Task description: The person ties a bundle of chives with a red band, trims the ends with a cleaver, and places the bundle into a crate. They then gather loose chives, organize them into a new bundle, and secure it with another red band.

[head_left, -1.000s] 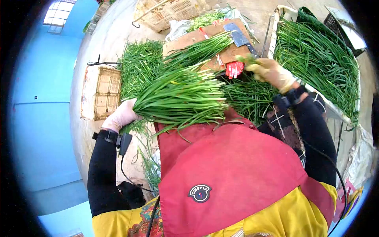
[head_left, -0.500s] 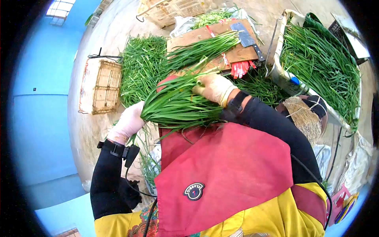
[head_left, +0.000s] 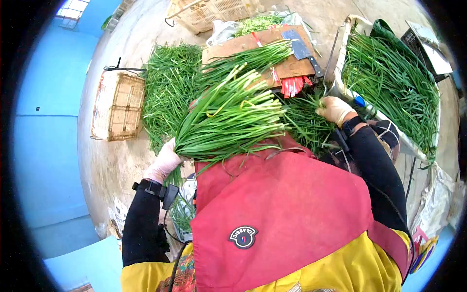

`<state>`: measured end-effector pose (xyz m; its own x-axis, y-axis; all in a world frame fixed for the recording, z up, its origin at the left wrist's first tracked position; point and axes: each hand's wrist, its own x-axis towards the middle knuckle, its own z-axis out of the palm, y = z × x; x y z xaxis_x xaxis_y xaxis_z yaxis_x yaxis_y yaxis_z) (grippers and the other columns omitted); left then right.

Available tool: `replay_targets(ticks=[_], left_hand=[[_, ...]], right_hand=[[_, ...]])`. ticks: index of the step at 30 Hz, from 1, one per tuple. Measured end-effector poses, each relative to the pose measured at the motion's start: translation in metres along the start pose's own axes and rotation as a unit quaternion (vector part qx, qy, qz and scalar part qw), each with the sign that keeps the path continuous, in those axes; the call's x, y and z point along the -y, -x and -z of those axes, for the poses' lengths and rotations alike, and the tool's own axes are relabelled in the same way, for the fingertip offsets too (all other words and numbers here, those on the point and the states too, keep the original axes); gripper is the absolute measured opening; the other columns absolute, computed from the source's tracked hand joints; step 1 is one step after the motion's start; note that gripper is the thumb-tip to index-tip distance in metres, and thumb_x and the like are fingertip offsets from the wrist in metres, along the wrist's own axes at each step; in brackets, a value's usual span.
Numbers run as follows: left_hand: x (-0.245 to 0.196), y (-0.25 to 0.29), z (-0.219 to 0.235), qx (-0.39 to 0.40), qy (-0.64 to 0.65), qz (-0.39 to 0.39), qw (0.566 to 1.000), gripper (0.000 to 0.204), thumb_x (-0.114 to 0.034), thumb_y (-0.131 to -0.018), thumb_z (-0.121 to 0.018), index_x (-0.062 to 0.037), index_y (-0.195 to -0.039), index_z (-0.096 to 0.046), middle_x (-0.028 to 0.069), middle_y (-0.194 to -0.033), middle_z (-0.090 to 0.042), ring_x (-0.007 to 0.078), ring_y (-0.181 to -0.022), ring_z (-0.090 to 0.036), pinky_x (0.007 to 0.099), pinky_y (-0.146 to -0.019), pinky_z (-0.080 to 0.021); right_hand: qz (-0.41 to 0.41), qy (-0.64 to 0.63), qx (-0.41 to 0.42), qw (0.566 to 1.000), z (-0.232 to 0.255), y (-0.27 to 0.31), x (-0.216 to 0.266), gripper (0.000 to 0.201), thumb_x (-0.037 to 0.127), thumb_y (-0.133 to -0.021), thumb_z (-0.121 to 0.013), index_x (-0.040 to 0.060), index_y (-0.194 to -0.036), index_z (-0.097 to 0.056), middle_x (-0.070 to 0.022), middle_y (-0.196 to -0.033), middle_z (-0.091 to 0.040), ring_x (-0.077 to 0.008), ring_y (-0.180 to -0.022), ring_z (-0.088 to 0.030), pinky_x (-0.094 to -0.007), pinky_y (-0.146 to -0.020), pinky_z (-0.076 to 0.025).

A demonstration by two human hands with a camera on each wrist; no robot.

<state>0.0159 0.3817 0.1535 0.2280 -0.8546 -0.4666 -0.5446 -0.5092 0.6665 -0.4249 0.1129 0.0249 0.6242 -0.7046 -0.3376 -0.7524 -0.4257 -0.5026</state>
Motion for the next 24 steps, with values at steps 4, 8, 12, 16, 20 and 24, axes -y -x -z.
replay_targets(ticks=[4, 8, 12, 16, 20, 24], left_hand=[[0.000, 0.005, -0.021, -0.033, 0.134, 0.032, 0.990, 0.052, 0.004, -0.075, -0.075, -0.0045, -0.123, -0.059, 0.0033, -0.115, -0.066, 0.0140, -0.103, -0.060, 0.0306, -0.092, -0.049], [-0.011, 0.006, -0.026, -0.034, 0.159, 0.033, 0.986, 0.051, 0.004, -0.075, -0.074, -0.0042, -0.123, -0.059, 0.0036, -0.115, -0.066, 0.0136, -0.102, -0.061, 0.0299, -0.091, -0.049], [-0.019, 0.012, -0.025, -0.038, 0.103, -0.005, 0.994, 0.047, 0.006, -0.077, -0.071, -0.0043, -0.122, -0.059, 0.0030, -0.114, -0.066, 0.0125, -0.103, -0.061, 0.0281, -0.090, -0.049], [-0.019, 0.016, -0.024, -0.033, 0.107, -0.001, 0.994, 0.047, 0.005, -0.078, -0.071, -0.0042, -0.123, -0.058, 0.0026, -0.113, -0.066, 0.0122, -0.102, -0.060, 0.0279, -0.090, -0.048], [-0.025, 0.013, -0.028, -0.051, 0.126, 0.039, 0.990, 0.041, 0.005, -0.080, -0.068, -0.0053, -0.118, -0.060, 0.0030, -0.110, -0.065, 0.0129, -0.098, -0.060, 0.0294, -0.083, -0.052], [0.013, 0.004, -0.027, -0.044, 0.142, 0.029, 0.989, 0.041, 0.001, -0.079, -0.071, -0.0042, -0.119, -0.060, 0.0031, -0.111, -0.066, 0.0146, -0.098, -0.062, 0.0319, -0.083, -0.054]], right_hand=[[0.214, -0.144, -0.080, 0.963, 0.008, -0.001, 0.069, 0.059, 0.057, -0.085, -0.059, 0.0000, -0.093, -0.070, -0.0237, -0.089, -0.068, -0.0400, -0.090, -0.064, -0.0442, -0.083, -0.050], [0.118, -0.019, 0.017, 0.993, 0.002, -0.014, 0.127, 0.087, 0.076, -0.081, -0.047, -0.0069, -0.096, -0.069, -0.0291, -0.093, -0.066, -0.0395, -0.097, -0.065, -0.0459, -0.085, -0.050], [0.019, -0.150, -0.031, 0.988, -0.009, -0.017, 0.159, 0.091, 0.077, -0.072, -0.059, -0.0015, -0.117, -0.062, -0.0259, -0.112, -0.065, -0.0379, -0.106, -0.063, -0.0439, -0.092, -0.049], [-0.042, -0.096, -0.082, 0.991, -0.015, -0.024, 0.172, 0.064, 0.057, -0.076, -0.066, 0.0023, -0.110, -0.066, -0.0226, -0.111, -0.066, -0.0358, -0.104, -0.064, -0.0446, -0.090, -0.050], [-0.014, -0.075, -0.094, 0.993, -0.048, -0.050, 0.147, 0.040, 0.039, -0.082, -0.062, 0.0043, -0.100, -0.070, -0.0222, -0.103, -0.068, -0.0353, -0.096, -0.067, -0.0447, -0.083, -0.053], [0.019, -0.010, -0.103, 0.994, -0.078, -0.071, 0.089, 0.023, 0.017, -0.084, -0.053, 0.0062, -0.092, -0.072, -0.0216, -0.092, -0.070, -0.0358, -0.087, -0.069, -0.0447, -0.076, -0.055]])
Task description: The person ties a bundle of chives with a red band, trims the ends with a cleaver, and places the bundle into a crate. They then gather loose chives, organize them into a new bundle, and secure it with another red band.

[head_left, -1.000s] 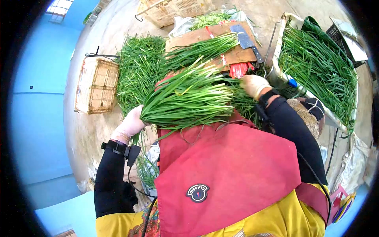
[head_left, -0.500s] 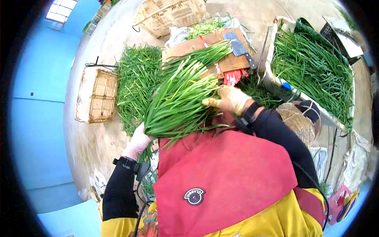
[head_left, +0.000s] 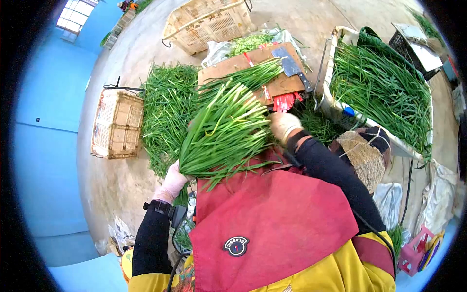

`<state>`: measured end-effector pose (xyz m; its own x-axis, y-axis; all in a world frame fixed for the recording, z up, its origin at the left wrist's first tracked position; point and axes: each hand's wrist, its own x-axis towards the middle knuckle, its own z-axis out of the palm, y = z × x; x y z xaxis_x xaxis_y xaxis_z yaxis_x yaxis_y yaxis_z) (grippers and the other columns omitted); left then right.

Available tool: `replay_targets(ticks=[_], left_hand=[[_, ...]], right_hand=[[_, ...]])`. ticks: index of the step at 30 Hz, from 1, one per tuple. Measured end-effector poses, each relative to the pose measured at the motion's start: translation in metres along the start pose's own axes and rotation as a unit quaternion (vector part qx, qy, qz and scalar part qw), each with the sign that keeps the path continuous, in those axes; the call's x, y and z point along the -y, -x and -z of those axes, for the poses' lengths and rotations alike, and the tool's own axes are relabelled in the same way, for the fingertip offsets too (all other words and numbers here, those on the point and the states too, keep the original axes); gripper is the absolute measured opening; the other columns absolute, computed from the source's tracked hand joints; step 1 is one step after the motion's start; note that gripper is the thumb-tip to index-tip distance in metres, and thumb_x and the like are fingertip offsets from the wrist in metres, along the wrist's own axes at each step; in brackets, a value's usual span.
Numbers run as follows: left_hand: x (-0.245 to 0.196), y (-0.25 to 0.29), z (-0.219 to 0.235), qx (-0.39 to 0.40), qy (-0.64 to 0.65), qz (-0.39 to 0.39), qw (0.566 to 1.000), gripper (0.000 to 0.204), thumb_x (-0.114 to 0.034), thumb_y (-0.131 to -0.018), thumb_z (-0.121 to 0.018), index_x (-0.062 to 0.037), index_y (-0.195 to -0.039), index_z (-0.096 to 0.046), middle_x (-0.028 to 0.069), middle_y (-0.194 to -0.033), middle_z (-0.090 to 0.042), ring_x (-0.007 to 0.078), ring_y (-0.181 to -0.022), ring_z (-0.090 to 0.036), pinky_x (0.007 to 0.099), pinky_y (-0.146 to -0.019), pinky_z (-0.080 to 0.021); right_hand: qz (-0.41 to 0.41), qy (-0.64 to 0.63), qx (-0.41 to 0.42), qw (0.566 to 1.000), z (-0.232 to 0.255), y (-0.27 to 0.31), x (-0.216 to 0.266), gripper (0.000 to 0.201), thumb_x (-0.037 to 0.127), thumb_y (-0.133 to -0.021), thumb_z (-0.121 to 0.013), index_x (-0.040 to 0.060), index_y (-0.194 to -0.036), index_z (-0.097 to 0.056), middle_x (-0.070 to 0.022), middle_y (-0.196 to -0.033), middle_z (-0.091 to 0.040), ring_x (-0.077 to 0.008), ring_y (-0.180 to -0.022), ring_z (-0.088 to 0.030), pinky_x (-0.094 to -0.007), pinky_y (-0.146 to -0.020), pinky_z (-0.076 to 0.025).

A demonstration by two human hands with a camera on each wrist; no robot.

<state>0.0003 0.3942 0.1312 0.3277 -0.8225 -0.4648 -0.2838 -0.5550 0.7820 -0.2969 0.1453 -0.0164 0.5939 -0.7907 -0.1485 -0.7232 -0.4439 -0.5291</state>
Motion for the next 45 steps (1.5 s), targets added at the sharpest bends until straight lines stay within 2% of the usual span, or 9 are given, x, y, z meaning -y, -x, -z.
replay_targets(ticks=[5, 15, 18, 24, 25, 29, 36, 40, 45], left_hand=[[0.031, -0.003, 0.003, -0.010, 0.066, 0.026, 0.997, 0.048, 0.004, -0.075, -0.073, -0.0071, -0.120, -0.058, 0.0031, -0.110, -0.066, 0.0156, -0.095, -0.064, 0.0314, -0.079, -0.055], [0.035, -0.016, -0.011, 0.007, 0.106, 0.056, 0.993, 0.058, 0.000, -0.078, -0.073, -0.0064, -0.131, -0.052, 0.0041, -0.122, -0.062, 0.0172, -0.105, -0.061, 0.0327, -0.088, -0.052], [0.051, -0.016, -0.026, -0.064, 0.135, -0.065, 0.987, 0.031, -0.022, -0.083, -0.069, -0.0099, -0.111, -0.063, -0.0038, -0.083, -0.060, 0.0079, -0.064, -0.051, 0.0258, -0.055, -0.040], [0.027, -0.003, -0.015, 0.004, 0.176, 0.045, 0.983, 0.051, 0.002, -0.078, -0.070, -0.0064, -0.126, -0.057, 0.0030, -0.115, -0.065, 0.0146, -0.101, -0.062, 0.0303, -0.082, -0.053], [0.029, -0.001, -0.015, 0.010, 0.171, 0.032, 0.985, 0.049, 0.001, -0.079, -0.071, -0.0065, -0.126, -0.057, 0.0027, -0.114, -0.065, 0.0146, -0.101, -0.062, 0.0303, -0.082, -0.053], [0.032, -0.004, -0.012, 0.020, 0.151, 0.023, 0.988, 0.049, -0.003, -0.080, -0.072, -0.0063, -0.126, -0.058, 0.0026, -0.115, -0.065, 0.0149, -0.102, -0.062, 0.0310, -0.084, -0.052], [0.029, -0.003, -0.011, 0.025, 0.130, 0.032, 0.991, 0.049, -0.007, -0.080, -0.074, -0.0064, -0.127, -0.058, 0.0025, -0.118, -0.065, 0.0150, -0.104, -0.060, 0.0320, -0.089, -0.050], [0.031, -0.009, -0.009, 0.021, 0.123, 0.003, 0.992, 0.043, -0.003, -0.076, -0.075, -0.0061, -0.117, -0.063, 0.0023, -0.110, -0.067, 0.0143, -0.094, -0.062, 0.0307, -0.080, -0.052], [0.005, -0.002, -0.012, 0.010, 0.096, 0.050, 0.994, 0.041, -0.007, -0.076, -0.076, -0.0067, -0.115, -0.064, -0.0010, -0.098, -0.068, 0.0102, -0.080, -0.061, 0.0274, -0.066, -0.050]], right_hand=[[-0.069, 0.141, 0.169, 0.973, 0.024, 0.032, -0.125, 0.027, 0.022, -0.082, -0.059, 0.0057, -0.100, -0.071, -0.0200, -0.098, -0.069, -0.0355, -0.095, -0.066, -0.0446, -0.084, -0.052], [0.066, -0.145, 0.103, 0.982, 0.065, 0.058, 0.026, 0.087, 0.065, -0.074, -0.068, -0.0033, -0.126, -0.055, -0.0265, -0.118, -0.062, -0.0383, -0.114, -0.058, -0.0420, -0.097, -0.045], [0.052, -0.517, 0.085, 0.850, 0.016, 0.036, 0.050, 0.051, 0.036, -0.082, -0.074, 0.0022, -0.119, -0.064, -0.0147, -0.116, -0.067, -0.0257, -0.104, -0.063, -0.0345, -0.093, -0.047], [-0.159, -0.661, 0.025, 0.732, 0.034, 0.039, 0.071, 0.024, 0.015, -0.084, -0.069, 0.0011, -0.104, -0.067, -0.0058, -0.098, -0.069, -0.0126, -0.087, -0.065, -0.0309, -0.072, -0.053], [0.028, -0.489, -0.027, 0.871, 0.002, 0.027, 0.040, 0.026, 0.017, -0.084, -0.066, 0.0023, -0.106, -0.066, -0.0109, -0.100, -0.070, -0.0184, -0.087, -0.067, -0.0341, -0.076, -0.054], [-0.058, -0.266, -0.138, 0.952, -0.059, -0.023, -0.037, 0.029, 0.025, -0.083, -0.061, 0.0044, -0.102, -0.068, -0.0231, -0.093, -0.067, -0.0346, -0.084, -0.066, -0.0406, -0.079, -0.052], [-0.149, 0.087, 0.126, 0.977, 0.089, 0.041, -0.071, 0.043, 0.035, -0.081, -0.063, 0.0029, -0.109, -0.066, -0.0232, -0.111, -0.065, -0.0386, -0.109, -0.061, -0.0413, -0.095, -0.047], [-0.007, -0.115, 0.129, 0.985, 0.106, 0.035, -0.018, 0.087, 0.067, -0.077, -0.063, -0.0060, -0.124, -0.056, -0.0300, -0.122, -0.058, -0.0389, -0.117, -0.056, -0.0400, -0.099, -0.043], [0.061, -0.052, 0.046, 0.996, 0.080, 0.026, 0.076, 0.050, 0.049, -0.083, -0.059, 0.0021, -0.098, -0.067, -0.0242, -0.097, -0.068, -0.0396, -0.096, -0.065, -0.0471, -0.086, -0.050]])
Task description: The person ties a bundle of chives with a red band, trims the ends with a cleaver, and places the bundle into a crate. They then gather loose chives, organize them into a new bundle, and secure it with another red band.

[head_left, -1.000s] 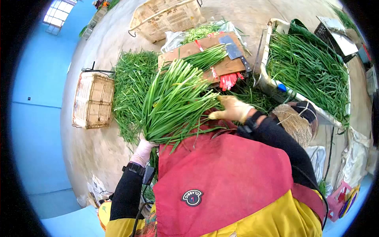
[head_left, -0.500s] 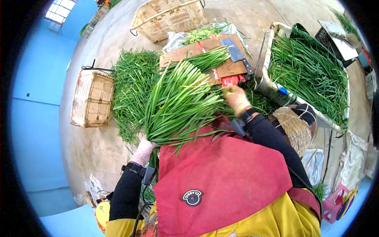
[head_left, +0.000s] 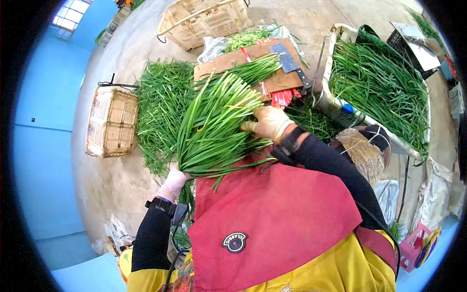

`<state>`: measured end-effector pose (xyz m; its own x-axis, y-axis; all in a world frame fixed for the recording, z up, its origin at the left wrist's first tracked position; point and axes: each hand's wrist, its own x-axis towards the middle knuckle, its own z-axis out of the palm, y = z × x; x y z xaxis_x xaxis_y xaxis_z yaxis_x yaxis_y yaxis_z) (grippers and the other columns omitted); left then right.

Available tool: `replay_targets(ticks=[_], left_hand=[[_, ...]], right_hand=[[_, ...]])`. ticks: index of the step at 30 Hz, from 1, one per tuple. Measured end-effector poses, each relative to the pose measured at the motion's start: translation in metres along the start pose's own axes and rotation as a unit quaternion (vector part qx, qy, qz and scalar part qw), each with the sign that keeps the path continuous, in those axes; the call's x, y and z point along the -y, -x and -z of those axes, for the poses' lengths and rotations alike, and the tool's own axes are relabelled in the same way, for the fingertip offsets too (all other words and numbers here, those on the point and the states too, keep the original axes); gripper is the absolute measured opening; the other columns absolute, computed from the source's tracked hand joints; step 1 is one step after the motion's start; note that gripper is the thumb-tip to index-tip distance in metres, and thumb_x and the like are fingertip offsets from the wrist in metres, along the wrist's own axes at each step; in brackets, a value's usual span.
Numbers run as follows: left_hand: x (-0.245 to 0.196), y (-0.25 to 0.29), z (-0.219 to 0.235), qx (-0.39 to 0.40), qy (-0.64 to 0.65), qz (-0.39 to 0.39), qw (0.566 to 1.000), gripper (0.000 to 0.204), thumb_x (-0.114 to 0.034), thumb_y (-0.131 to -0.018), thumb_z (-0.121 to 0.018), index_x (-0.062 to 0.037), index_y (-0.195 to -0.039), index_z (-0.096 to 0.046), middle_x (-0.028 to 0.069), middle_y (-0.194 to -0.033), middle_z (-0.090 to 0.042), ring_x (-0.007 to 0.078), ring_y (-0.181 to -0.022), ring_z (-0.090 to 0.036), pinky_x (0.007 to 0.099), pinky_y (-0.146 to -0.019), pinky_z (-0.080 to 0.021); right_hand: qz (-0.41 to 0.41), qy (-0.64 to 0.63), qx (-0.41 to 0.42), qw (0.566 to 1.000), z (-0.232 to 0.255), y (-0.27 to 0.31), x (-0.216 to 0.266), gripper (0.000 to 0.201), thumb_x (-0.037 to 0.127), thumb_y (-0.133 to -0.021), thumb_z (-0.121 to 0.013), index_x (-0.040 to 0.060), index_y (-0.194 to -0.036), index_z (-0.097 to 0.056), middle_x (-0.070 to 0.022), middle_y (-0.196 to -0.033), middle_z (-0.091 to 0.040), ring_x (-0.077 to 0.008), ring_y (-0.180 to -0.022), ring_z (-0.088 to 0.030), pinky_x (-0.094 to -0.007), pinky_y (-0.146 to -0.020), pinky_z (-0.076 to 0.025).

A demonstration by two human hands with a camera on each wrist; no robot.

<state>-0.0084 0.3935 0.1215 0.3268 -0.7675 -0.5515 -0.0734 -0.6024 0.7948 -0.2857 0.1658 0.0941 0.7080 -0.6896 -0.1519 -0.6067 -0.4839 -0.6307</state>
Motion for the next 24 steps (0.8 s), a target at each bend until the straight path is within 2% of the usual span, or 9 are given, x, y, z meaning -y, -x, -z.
replay_targets(ticks=[2, 7, 9, 11, 14, 17, 19, 21, 24], left_hand=[[0.008, -0.002, 0.008, 0.009, -0.009, 0.008, 1.000, 0.041, -0.009, -0.076, -0.076, -0.0065, -0.115, -0.064, -0.0025, -0.094, -0.067, 0.0080, -0.075, -0.059, 0.0260, -0.062, -0.047], [0.027, -0.004, 0.014, 0.024, 0.007, -0.034, 0.999, 0.044, -0.007, -0.077, -0.075, -0.0051, -0.119, -0.062, 0.0011, -0.107, -0.067, 0.0126, -0.091, -0.062, 0.0297, -0.076, -0.052], [0.031, -0.007, 0.017, 0.022, 0.020, -0.011, 0.999, 0.050, -0.005, -0.080, -0.074, -0.0069, -0.126, -0.057, 0.0028, -0.118, -0.064, 0.0163, -0.106, -0.061, 0.0337, -0.088, -0.053], [0.032, -0.007, 0.013, 0.024, 0.050, 0.000, 0.998, 0.051, -0.006, -0.079, -0.075, -0.0076, -0.127, -0.057, 0.0026, -0.119, -0.063, 0.0163, -0.106, -0.061, 0.0336, -0.088, -0.053], [0.033, -0.010, 0.014, 0.046, 0.027, -0.020, 0.998, 0.039, -0.011, -0.081, -0.073, -0.0059, -0.118, -0.062, 0.0016, -0.109, -0.066, 0.0123, -0.090, -0.061, 0.0295, -0.073, -0.051], [0.032, -0.015, 0.012, 0.039, 0.046, -0.021, 0.998, 0.054, -0.009, -0.077, -0.077, -0.0081, -0.127, -0.058, 0.0025, -0.117, -0.064, 0.0149, -0.103, -0.061, 0.0324, -0.085, -0.052], [0.030, -0.016, 0.015, 0.032, 0.034, 0.009, 0.999, 0.052, -0.008, -0.078, -0.076, -0.0077, -0.127, -0.058, 0.0027, -0.116, -0.065, 0.0151, -0.101, -0.062, 0.0321, -0.084, -0.052], [0.032, -0.016, 0.019, 0.034, 0.021, 0.027, 0.999, 0.052, -0.010, -0.080, -0.075, -0.0078, -0.128, -0.057, 0.0032, -0.116, -0.065, 0.0155, -0.100, -0.062, 0.0321, -0.084, -0.052], [0.040, -0.020, 0.029, 0.055, 0.037, 0.035, 0.997, 0.053, -0.011, -0.081, -0.075, -0.0075, -0.131, -0.054, 0.0039, -0.116, -0.065, 0.0154, -0.102, -0.062, 0.0323, -0.087, -0.052]], right_hand=[[-0.005, 0.064, -0.039, 0.997, -0.028, -0.014, -0.015, 0.028, 0.029, -0.081, -0.056, 0.0063, -0.092, -0.069, -0.0205, -0.090, -0.069, -0.0369, -0.088, -0.067, -0.0477, -0.079, -0.053], [-0.077, 0.118, -0.037, 0.989, -0.044, -0.007, -0.128, 0.020, 0.021, -0.080, -0.060, 0.0066, -0.090, -0.070, -0.0178, -0.087, -0.070, -0.0360, -0.088, -0.068, -0.0453, -0.077, -0.054], [-0.129, 0.192, 0.128, 0.964, -0.028, 0.012, -0.167, 0.031, 0.028, -0.080, -0.063, 0.0059, -0.101, -0.069, -0.0183, -0.096, -0.070, -0.0355, -0.094, -0.067, -0.0451, -0.082, -0.053], [-0.159, 0.183, 0.166, 0.956, 0.003, 0.041, -0.139, 0.049, 0.039, -0.078, -0.068, 0.0064, -0.115, -0.065, -0.0203, -0.111, -0.066, -0.0351, -0.106, -0.063, -0.0442, -0.091, -0.050], [-0.045, -0.059, 0.140, 0.987, -0.009, 0.045, -0.134, 0.079, 0.049, -0.076, -0.071, 0.0014, -0.135, -0.050, -0.0230, -0.129, -0.058, -0.0330, -0.124, -0.053, -0.0358, -0.105, -0.040], [0.079, -0.250, 0.165, 0.951, -0.033, 0.029, -0.095, 0.086, 0.039, -0.079, -0.076, -0.0017, -0.144, -0.037, -0.0179, -0.134, -0.056, -0.0266, -0.121, -0.054, -0.0337, -0.104, -0.039], [0.076, -0.541, 0.189, 0.816, -0.051, 0.021, -0.066, 0.074, 0.023, -0.081, -0.078, 0.0022, -0.142, -0.041, -0.0088, -0.123, -0.061, -0.0211, -0.114, -0.057, -0.0330, -0.100, -0.043], [0.026, -0.682, 0.153, 0.715, -0.055, 0.015, -0.054, 0.066, 0.022, -0.083, -0.075, 0.0038, -0.138, -0.044, -0.0083, -0.118, -0.063, -0.0189, -0.107, -0.059, -0.0332, -0.095, -0.046], [0.070, -0.717, 0.173, 0.671, -0.053, 0.001, -0.036, 0.056, 0.021, -0.086, -0.070, 0.0037, -0.134, -0.047, -0.0044, -0.110, -0.065, -0.0149, -0.094, -0.062, -0.0299, -0.084, -0.051]])
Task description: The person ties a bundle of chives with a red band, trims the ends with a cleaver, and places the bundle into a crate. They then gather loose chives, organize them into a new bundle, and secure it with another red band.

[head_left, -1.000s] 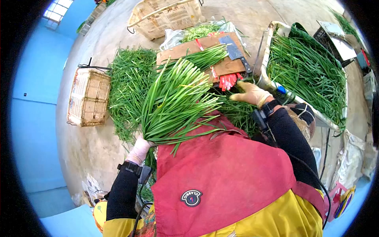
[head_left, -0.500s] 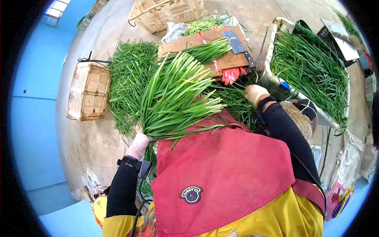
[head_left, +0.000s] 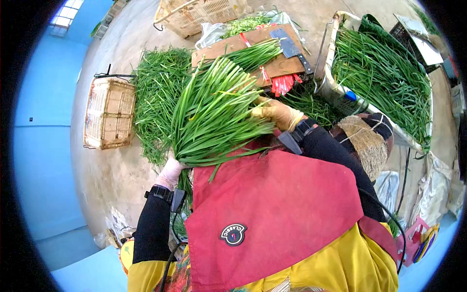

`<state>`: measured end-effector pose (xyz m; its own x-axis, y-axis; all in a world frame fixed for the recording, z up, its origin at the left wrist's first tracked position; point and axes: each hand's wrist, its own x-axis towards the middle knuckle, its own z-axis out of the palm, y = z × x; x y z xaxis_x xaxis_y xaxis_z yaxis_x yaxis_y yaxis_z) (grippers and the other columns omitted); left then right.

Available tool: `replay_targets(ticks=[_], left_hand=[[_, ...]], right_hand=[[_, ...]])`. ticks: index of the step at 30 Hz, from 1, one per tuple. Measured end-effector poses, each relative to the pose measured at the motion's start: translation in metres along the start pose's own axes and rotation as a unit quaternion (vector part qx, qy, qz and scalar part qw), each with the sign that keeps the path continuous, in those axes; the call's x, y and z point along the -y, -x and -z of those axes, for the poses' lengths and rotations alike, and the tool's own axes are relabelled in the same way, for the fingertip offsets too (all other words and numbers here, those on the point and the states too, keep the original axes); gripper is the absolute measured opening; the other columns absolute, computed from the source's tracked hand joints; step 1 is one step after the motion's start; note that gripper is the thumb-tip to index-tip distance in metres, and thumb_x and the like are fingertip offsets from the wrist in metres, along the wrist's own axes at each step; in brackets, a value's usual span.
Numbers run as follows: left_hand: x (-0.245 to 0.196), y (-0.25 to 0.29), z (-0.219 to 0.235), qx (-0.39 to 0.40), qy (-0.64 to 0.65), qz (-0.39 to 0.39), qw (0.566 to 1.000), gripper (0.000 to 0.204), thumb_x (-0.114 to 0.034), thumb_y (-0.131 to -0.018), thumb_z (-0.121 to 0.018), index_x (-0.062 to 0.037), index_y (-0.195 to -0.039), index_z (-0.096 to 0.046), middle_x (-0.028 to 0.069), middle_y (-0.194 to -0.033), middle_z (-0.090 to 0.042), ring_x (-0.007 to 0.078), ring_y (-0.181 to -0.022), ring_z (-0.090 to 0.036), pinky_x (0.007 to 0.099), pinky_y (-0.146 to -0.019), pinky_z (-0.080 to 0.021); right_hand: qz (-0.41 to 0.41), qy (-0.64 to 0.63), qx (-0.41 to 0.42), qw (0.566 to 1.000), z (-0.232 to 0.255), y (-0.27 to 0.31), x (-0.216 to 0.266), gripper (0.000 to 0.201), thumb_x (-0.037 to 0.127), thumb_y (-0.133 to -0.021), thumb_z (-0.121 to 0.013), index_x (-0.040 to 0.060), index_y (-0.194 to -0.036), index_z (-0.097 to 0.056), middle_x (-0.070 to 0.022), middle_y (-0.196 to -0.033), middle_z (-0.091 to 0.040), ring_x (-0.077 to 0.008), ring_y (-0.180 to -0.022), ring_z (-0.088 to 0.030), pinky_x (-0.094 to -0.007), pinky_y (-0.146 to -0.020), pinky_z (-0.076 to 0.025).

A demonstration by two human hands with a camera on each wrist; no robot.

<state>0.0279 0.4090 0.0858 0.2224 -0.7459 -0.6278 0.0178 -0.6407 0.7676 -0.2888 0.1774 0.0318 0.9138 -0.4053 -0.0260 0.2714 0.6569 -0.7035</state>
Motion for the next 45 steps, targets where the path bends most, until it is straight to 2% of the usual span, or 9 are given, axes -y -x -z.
replay_targets(ticks=[9, 11, 15, 20, 24, 26, 35, 41, 45], left_hand=[[-0.019, 0.009, -0.027, -0.003, -0.035, -0.084, 0.996, 0.045, -0.023, -0.090, -0.065, -0.0055, -0.130, -0.056, 0.0043, -0.121, -0.063, 0.0147, -0.105, -0.059, 0.0313, -0.088, -0.048], [-0.013, 0.001, -0.020, -0.012, 0.010, -0.035, 0.999, 0.045, -0.022, -0.088, -0.068, -0.0056, -0.128, -0.057, 0.0041, -0.119, -0.064, 0.0147, -0.104, -0.059, 0.0318, -0.087, -0.049], [-0.006, 0.000, -0.015, 0.002, -0.004, -0.034, 0.999, 0.043, -0.019, -0.087, -0.067, -0.0057, -0.127, -0.057, 0.0033, -0.116, -0.064, 0.0139, -0.100, -0.060, 0.0312, -0.084, -0.049], [-0.006, -0.003, -0.014, 0.003, 0.032, -0.014, 0.999, 0.049, -0.012, -0.077, -0.077, -0.0083, -0.124, -0.061, 0.0014, -0.117, -0.065, 0.0136, -0.105, -0.060, 0.0321, -0.090, -0.049], [0.001, -0.008, -0.010, 0.013, 0.032, -0.033, 0.999, 0.049, -0.012, -0.078, -0.077, -0.0085, -0.124, -0.061, 0.0012, -0.118, -0.065, 0.0135, -0.106, -0.059, 0.0320, -0.090, -0.049], [-0.003, -0.006, -0.014, -0.008, -0.006, -0.045, 0.999, 0.039, -0.014, -0.080, -0.071, -0.0091, -0.117, -0.060, -0.0025, -0.098, -0.066, 0.0079, -0.076, -0.058, 0.0255, -0.055, -0.044], [-0.001, -0.005, -0.015, -0.013, 0.004, -0.086, 0.996, 0.045, -0.012, -0.084, -0.069, -0.0061, -0.127, -0.058, 0.0021, -0.116, -0.064, 0.0133, -0.102, -0.059, 0.0303, -0.085, -0.049], [0.003, -0.007, -0.015, -0.013, -0.001, -0.096, 0.995, 0.043, -0.008, -0.084, -0.069, -0.0073, -0.126, -0.059, 0.0008, -0.117, -0.063, 0.0129, -0.102, -0.059, 0.0315, -0.088, -0.049], [0.001, -0.004, -0.020, -0.038, 0.027, -0.072, 0.996, 0.042, -0.009, -0.083, -0.071, -0.0081, -0.124, -0.060, -0.0003, -0.114, -0.064, 0.0121, -0.101, -0.059, 0.0310, -0.086, -0.050]], right_hand=[[-0.063, 0.080, -0.102, 0.990, 0.015, 0.020, 0.028, 0.027, 0.011, -0.085, -0.068, -0.0012, -0.109, -0.064, -0.0075, -0.091, -0.069, -0.0129, -0.072, -0.062, -0.0247, -0.066, -0.050], [-0.079, 0.127, -0.124, 0.981, 0.013, 0.034, 0.049, 0.021, 0.014, -0.087, -0.066, -0.0007, -0.102, -0.067, 0.0002, -0.074, -0.064, -0.0015, -0.048, -0.042, -0.0147, -0.043, -0.030], [-0.006, 0.152, -0.244, 0.958, 0.039, 0.072, 0.084, 0.021, 0.013, -0.090, -0.060, -0.0015, -0.103, -0.067, 0.0032, -0.068, -0.059, -0.0015, -0.045, -0.040, -0.0155, -0.041, -0.030], [-0.150, 0.400, -0.170, 0.888, 0.066, 0.103, 0.082, 0.030, 0.019, -0.086, -0.061, 0.0001, -0.109, -0.069, -0.0072, -0.097, -0.071, -0.0150, -0.084, -0.065, -0.0260, -0.073, -0.052], [-0.180, 0.339, -0.183, 0.905, 0.042, 0.077, 0.042, 0.066, 0.036, -0.088, -0.065, 0.0071, -0.142, -0.043, -0.0080, -0.133, -0.056, -0.0167, -0.113, -0.055, -0.0357, -0.088, -0.048], [-0.155, 0.218, -0.203, 0.942, 0.041, 0.057, 0.021, 0.085, 0.038, -0.087, -0.065, 0.0049, -0.152, -0.021, -0.0158, -0.139, -0.049, -0.0208, -0.117, -0.054, -0.0414, -0.090, -0.047], [-0.004, 0.198, -0.251, 0.948, 0.009, -0.010, -0.029, 0.053, -0.004, -0.083, -0.066, -0.0018, -0.132, -0.047, -0.0057, -0.094, -0.065, -0.0135, -0.081, -0.061, -0.0267, -0.074, -0.052], [0.047, 0.652, -0.374, 0.657, 0.113, 0.058, 0.010, 0.021, 0.012, -0.078, -0.063, 0.0095, -0.098, -0.071, -0.0176, -0.095, -0.069, -0.0347, -0.092, -0.066, -0.0392, -0.084, -0.052], [-0.198, 0.731, -0.216, 0.616, 0.108, 0.099, 0.052, 0.036, 0.025, -0.078, -0.067, 0.0098, -0.110, -0.069, -0.0200, -0.105, -0.068, -0.0354, -0.103, -0.064, -0.0382, -0.091, -0.050]])
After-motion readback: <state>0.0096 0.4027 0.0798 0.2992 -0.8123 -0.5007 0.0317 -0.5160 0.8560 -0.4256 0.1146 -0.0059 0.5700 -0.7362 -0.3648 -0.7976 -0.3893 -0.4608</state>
